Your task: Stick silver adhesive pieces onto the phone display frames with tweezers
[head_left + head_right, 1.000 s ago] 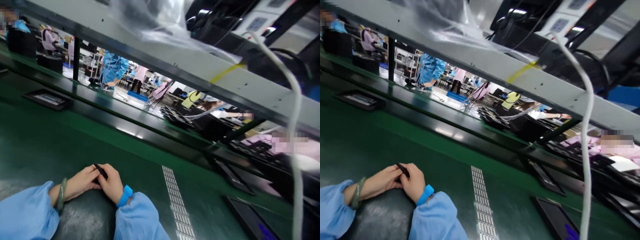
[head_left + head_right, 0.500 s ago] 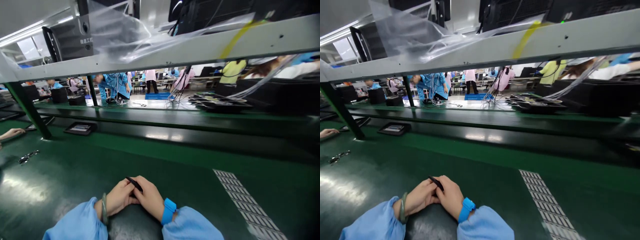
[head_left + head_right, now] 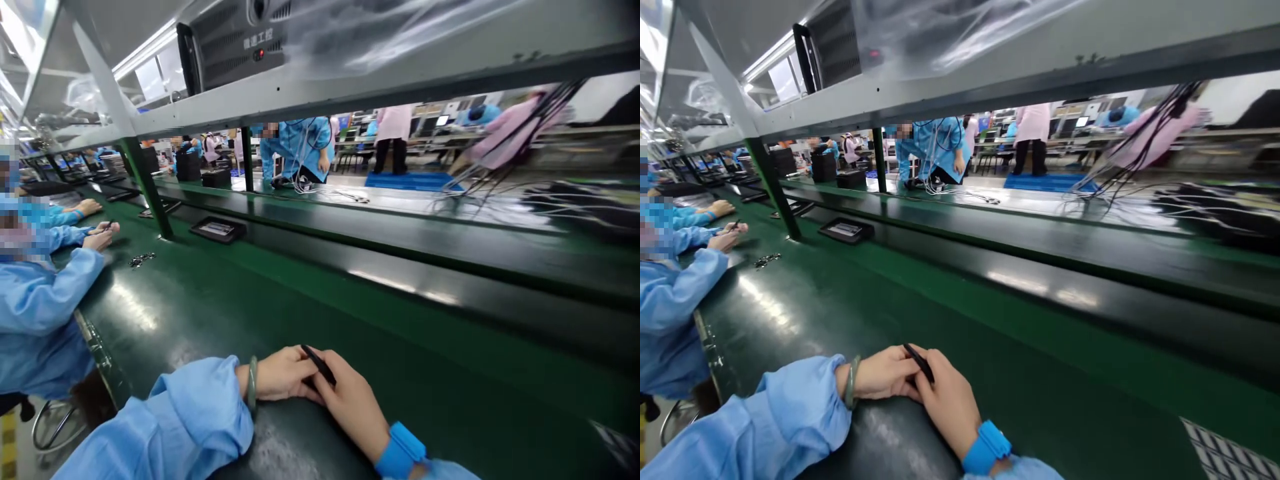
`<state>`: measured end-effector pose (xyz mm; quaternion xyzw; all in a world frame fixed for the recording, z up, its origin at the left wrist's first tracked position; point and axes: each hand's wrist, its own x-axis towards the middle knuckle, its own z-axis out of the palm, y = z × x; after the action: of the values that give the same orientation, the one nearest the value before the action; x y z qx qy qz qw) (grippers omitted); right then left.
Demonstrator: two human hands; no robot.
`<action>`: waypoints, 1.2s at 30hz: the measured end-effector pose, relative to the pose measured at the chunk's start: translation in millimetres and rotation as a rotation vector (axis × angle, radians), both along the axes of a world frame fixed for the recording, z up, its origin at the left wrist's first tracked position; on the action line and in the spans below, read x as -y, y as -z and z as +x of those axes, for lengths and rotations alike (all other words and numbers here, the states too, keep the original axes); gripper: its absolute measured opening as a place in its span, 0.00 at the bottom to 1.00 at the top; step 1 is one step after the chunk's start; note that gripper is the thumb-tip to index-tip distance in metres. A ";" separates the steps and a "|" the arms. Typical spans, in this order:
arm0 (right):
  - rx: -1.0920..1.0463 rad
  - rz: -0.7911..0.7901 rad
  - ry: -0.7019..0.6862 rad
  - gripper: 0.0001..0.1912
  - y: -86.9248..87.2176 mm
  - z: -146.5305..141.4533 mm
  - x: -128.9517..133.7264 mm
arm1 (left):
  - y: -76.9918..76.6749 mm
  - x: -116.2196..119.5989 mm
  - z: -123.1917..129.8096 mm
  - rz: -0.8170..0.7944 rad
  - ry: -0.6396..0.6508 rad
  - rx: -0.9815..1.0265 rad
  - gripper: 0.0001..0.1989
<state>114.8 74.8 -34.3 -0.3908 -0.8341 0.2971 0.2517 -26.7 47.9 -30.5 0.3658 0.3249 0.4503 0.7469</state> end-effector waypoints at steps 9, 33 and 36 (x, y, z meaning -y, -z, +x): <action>-0.030 0.008 -0.015 0.16 1.7 1.4 -0.2 | -3.6 2.1 2.2 0.015 -0.013 -0.015 0.26; -0.054 0.016 -0.023 0.17 1.0 1.0 1.9 | -4.0 5.1 1.5 0.028 -0.010 -0.006 0.24; -0.062 0.035 -0.014 0.17 0.9 0.5 2.6 | -3.0 4.8 1.5 0.028 -0.010 -0.010 0.24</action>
<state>115.3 72.3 -35.3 -0.3710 -0.8337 0.2961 0.2822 -25.2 43.1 -27.5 0.3768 0.3241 0.4566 0.7379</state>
